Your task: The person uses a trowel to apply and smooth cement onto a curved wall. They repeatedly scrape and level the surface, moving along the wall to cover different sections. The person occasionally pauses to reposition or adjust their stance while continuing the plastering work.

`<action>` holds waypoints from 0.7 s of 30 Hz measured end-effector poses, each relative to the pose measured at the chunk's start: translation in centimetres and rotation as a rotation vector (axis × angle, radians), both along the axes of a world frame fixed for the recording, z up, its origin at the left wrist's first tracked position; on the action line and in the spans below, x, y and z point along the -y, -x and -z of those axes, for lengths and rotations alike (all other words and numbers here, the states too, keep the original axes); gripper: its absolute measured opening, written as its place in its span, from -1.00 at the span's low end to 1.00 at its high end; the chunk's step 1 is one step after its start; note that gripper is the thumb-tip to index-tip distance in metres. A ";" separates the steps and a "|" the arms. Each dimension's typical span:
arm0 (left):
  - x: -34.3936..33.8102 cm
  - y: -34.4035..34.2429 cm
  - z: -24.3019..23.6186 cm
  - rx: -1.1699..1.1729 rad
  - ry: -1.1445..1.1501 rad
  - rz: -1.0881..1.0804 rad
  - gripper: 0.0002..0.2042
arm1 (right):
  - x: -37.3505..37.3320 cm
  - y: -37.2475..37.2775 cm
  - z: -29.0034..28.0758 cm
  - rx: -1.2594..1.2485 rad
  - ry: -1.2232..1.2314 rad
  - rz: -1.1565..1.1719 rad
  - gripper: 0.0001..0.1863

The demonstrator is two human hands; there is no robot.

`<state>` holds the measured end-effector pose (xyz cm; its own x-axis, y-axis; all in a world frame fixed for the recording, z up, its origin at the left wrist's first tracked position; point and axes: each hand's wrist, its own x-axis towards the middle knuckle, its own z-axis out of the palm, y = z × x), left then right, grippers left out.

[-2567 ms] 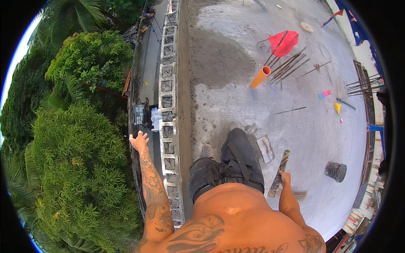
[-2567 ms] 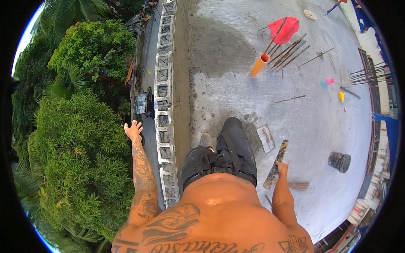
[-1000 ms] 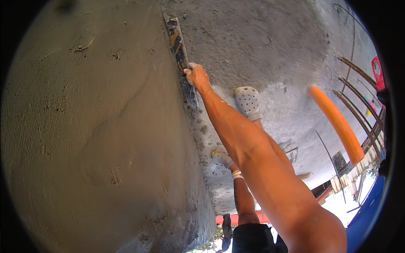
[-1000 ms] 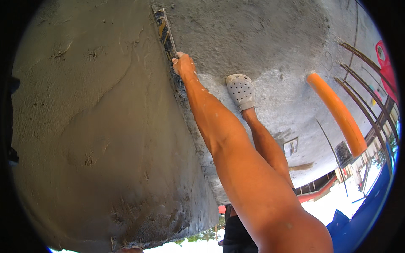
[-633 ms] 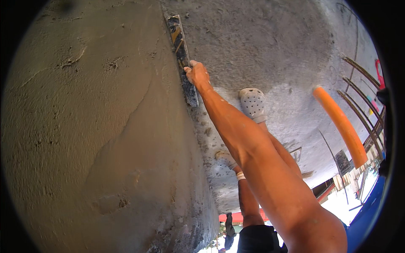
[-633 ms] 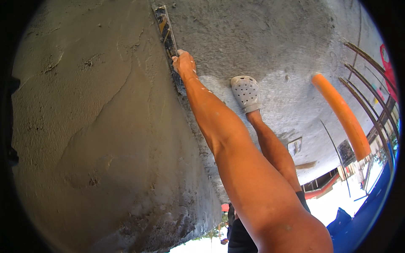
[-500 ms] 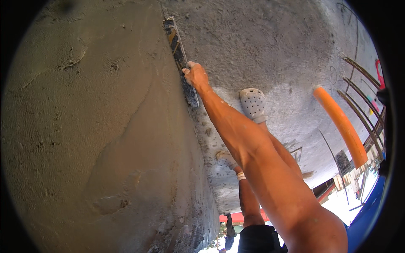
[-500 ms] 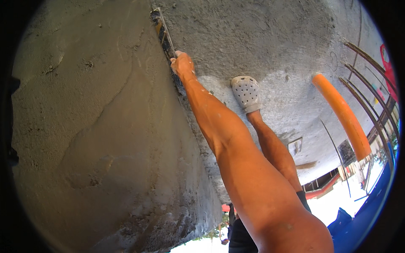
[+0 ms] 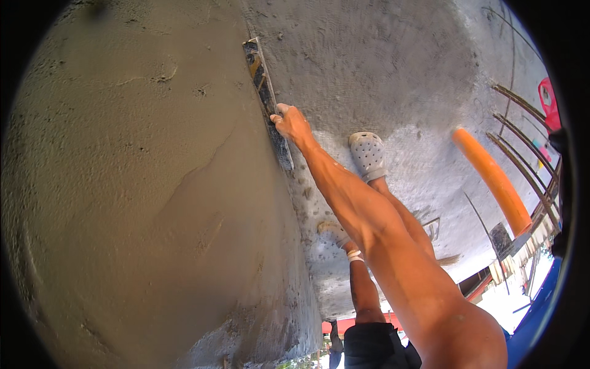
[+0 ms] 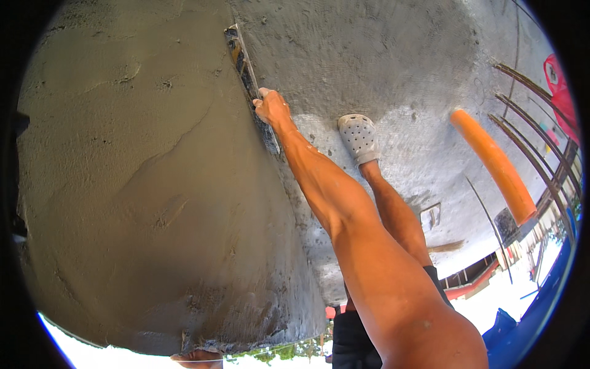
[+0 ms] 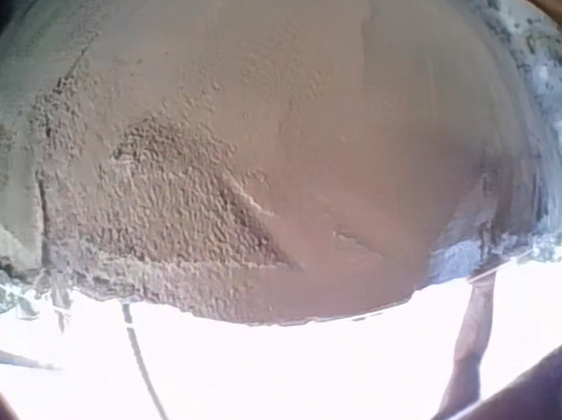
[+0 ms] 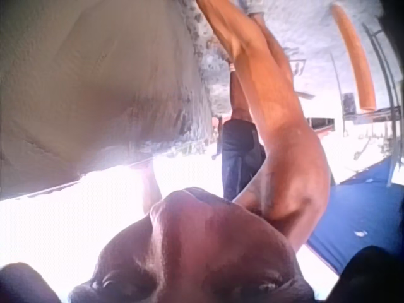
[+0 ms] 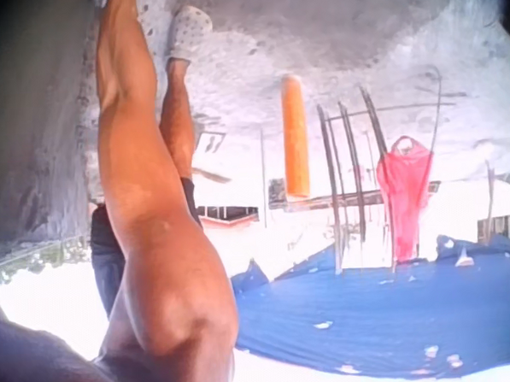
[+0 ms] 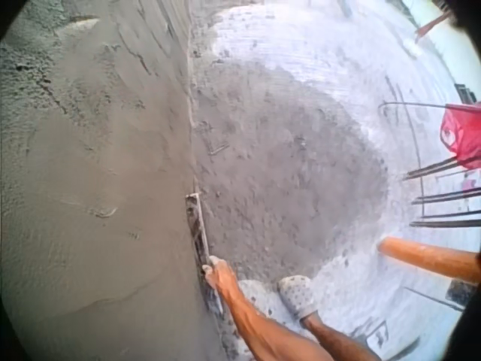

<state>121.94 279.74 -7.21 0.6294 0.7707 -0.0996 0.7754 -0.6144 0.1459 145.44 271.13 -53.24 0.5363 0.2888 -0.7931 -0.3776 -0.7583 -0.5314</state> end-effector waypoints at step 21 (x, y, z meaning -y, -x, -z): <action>2.0 -3.7 -0.9 0.187 0.064 -0.089 -0.27 | 1.9 1.6 -11.3 -0.020 -0.115 -0.042 -0.42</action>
<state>125.60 277.73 -6.26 0.5717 0.8196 -0.0386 0.7818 -0.5298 0.3288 143.87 269.27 -41.93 0.5066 0.4002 -0.7637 -0.3584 -0.7079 -0.6087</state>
